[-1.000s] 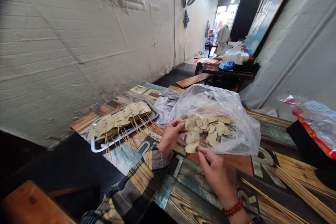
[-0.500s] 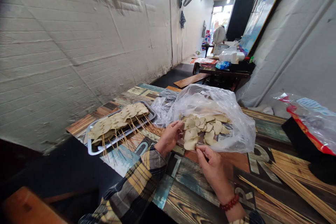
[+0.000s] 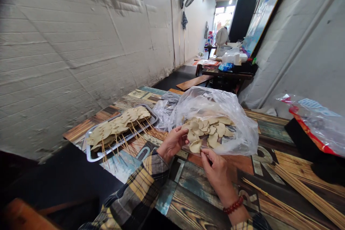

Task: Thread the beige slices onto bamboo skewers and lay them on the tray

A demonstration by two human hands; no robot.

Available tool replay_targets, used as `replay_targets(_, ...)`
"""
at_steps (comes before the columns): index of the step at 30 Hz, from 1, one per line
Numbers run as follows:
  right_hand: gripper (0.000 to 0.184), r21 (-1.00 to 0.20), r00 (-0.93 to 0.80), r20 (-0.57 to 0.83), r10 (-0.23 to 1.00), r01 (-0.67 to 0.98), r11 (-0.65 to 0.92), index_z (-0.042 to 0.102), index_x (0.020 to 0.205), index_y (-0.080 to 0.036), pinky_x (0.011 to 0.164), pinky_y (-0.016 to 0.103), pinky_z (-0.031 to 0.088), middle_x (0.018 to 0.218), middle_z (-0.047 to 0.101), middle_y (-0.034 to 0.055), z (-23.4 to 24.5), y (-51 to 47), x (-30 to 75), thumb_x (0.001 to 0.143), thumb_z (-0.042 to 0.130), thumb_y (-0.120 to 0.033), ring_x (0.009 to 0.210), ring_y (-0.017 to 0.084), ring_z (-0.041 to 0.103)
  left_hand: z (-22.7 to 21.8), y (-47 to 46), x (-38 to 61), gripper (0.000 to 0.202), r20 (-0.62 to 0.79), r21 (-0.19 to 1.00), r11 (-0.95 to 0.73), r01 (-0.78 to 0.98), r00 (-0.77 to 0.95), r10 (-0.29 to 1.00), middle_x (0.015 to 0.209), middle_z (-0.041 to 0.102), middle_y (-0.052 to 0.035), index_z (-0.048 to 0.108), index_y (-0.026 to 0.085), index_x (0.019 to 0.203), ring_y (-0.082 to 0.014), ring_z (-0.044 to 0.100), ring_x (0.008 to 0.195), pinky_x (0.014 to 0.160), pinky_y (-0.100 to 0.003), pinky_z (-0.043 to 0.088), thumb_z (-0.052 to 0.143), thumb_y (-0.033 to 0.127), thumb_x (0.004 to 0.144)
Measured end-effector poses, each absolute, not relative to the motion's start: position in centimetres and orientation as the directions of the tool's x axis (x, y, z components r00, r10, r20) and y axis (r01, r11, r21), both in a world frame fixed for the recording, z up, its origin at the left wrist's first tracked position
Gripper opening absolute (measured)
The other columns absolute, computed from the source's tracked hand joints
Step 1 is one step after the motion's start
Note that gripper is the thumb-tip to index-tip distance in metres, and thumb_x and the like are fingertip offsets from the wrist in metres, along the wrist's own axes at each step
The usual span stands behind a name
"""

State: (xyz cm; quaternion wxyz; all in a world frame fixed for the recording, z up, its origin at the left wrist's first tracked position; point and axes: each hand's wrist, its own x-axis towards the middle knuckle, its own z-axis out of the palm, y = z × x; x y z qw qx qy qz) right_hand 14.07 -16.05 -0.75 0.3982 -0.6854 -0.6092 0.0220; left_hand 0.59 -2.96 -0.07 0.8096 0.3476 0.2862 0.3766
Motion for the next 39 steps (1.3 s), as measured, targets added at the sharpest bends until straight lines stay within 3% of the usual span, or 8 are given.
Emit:
replay_targets(12,0.043,-0.456,0.172,0.535,0.828,0.883,0.111,0.073,0.088,-0.021,0.056,0.025,0.052,0.078,0.076,0.0063,-1.1,-16.2,14.2,0.096,0.036,-0.041,0.062,0.019,0.071,-0.2,-3.1,0.8,0.032,-0.212,0.7,0.551,-0.455,0.604,0.768,0.077,0.066,-0.0022,0.067,0.016,0.091,-0.0079,0.054,0.056,0.045,-0.019,0.037,0.077,0.035,0.068)
replay_targets(16,0.039,-0.466,0.165,0.531,0.831,0.876,0.123,0.072,0.09,-0.021,0.061,0.026,0.054,0.082,0.077,0.0058,-1.4,-16.1,14.2,0.095,0.038,-0.039,0.067,0.019,0.072,0.2,-3.5,1.0,0.037,-0.204,0.696,0.548,-0.464,0.604,0.77,0.081,0.068,-0.0024,0.067,0.016,0.091,-0.0111,0.06,0.063,0.055,-0.022,0.046,0.083,0.032,0.061)
replay_targets(23,0.031,-0.524,0.172,0.465,0.868,0.844,0.114,0.071,0.095,-0.023,0.067,0.026,0.054,0.089,0.076,0.0044,-2.0,-16.2,14.5,0.095,0.045,-0.04,0.075,0.019,0.071,0.5,-3.7,1.2,0.042,-0.206,0.704,0.506,-0.498,0.539,0.817,0.085,0.071,-0.0043,0.068,0.015,0.091,-0.0145,0.064,0.07,0.067,-0.024,0.05,0.086,0.028,0.056)
replay_targets(28,0.029,-0.582,0.279,0.569,0.774,0.801,0.139,0.068,0.093,-0.022,0.072,0.03,0.053,0.088,0.073,0.0055,-1.5,-15.8,15.4,0.094,0.046,-0.041,0.079,0.019,0.068,0.6,-3.9,1.3,0.041,-0.192,0.72,0.477,-0.504,0.516,0.835,0.083,0.072,-0.0039,0.069,0.014,0.089,-0.0139,0.063,0.069,0.069,-0.025,0.049,0.086,0.028,0.055)
replay_targets(32,0.03,-0.607,0.303,0.616,0.727,0.772,0.192,0.063,0.111,-0.022,0.08,0.035,0.054,0.104,0.069,0.0083,-1.0,-14.8,15.3,0.093,0.048,-0.04,0.087,0.02,0.065,0.6,-4.3,1.6,0.042,-0.184,0.757,0.46,-0.464,0.525,0.831,0.083,0.071,-0.004,0.07,0.014,0.089,-0.0138,0.063,0.068,0.069,-0.025,0.048,0.087,0.029,0.053)
replay_targets(35,0.039,-0.653,0.329,0.575,0.749,0.735,0.179,0.057,0.124,-0.02,0.086,0.039,0.052,0.115,0.066,0.0109,-1.1,-13.8,14.6,0.091,0.049,-0.039,0.097,0.022,0.063,0.5,-4.4,1.7,0.044,-0.179,0.764,0.455,-0.457,0.528,0.83,0.086,0.071,-0.0046,0.069,0.014,0.09,-0.014,0.063,0.07,0.068,-0.024,0.048,0.087,0.029,0.053)
replay_targets(39,0.045,-0.811,0.431,0.416,0.801,0.575,0.112,0.06,0.121,-0.017,0.084,0.041,0.053,0.107,0.069,0.0125,-1.7,-12.5,13.8,0.085,0.055,-0.044,0.094,0.024,0.065,0.3,-4.3,1.7,0.044,-0.166,0.763,0.452,-0.463,0.535,0.829,0.084,0.071,-0.0047,0.069,0.014,0.091,-0.0138,0.063,0.067,0.066,-0.025,0.049,0.086,0.032,0.055)
